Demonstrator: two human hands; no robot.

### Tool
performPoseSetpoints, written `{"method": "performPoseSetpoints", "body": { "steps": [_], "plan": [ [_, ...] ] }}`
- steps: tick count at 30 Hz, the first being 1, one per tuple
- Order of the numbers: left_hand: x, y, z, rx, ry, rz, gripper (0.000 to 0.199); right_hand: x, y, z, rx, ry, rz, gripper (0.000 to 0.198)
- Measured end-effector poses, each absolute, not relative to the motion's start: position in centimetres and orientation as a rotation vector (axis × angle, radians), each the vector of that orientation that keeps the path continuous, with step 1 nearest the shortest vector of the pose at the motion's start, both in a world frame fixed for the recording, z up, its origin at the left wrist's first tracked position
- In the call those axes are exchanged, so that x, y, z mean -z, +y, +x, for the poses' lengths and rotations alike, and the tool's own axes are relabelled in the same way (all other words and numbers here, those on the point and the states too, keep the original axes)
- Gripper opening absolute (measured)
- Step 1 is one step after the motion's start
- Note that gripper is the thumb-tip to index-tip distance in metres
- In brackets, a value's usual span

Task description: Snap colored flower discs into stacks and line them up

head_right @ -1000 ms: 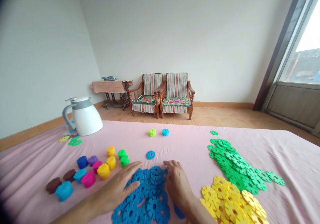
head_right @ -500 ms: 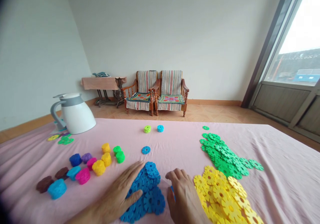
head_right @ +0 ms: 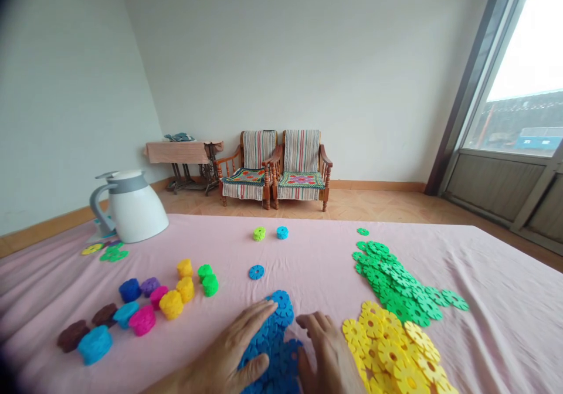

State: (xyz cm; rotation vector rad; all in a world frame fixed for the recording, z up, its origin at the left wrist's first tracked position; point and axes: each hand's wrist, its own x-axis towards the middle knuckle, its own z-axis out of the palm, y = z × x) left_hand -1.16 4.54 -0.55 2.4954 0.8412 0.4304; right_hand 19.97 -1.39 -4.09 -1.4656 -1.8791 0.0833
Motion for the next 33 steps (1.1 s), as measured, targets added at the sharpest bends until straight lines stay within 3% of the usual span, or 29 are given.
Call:
{"method": "performPoseSetpoints", "body": {
  "steps": [5,11,33],
  "plan": [
    [1.4,9.3,0.2,-0.706,1.081,2.432,0.040,3.6,-1.1,21.6,-0.038,-1.774,-1.513,0.022],
    [2.9,14.6,0.3,-0.746,1.380,2.553,0.047,3.3,-1.1,21.6,-0.080,-1.791,-1.513,0.022],
    [4.5,17.6,3.2,-0.956,1.336,2.404,0.048,3.6,-1.1,21.5,-0.138,-1.858,-1.492,0.022]
  ]
}}
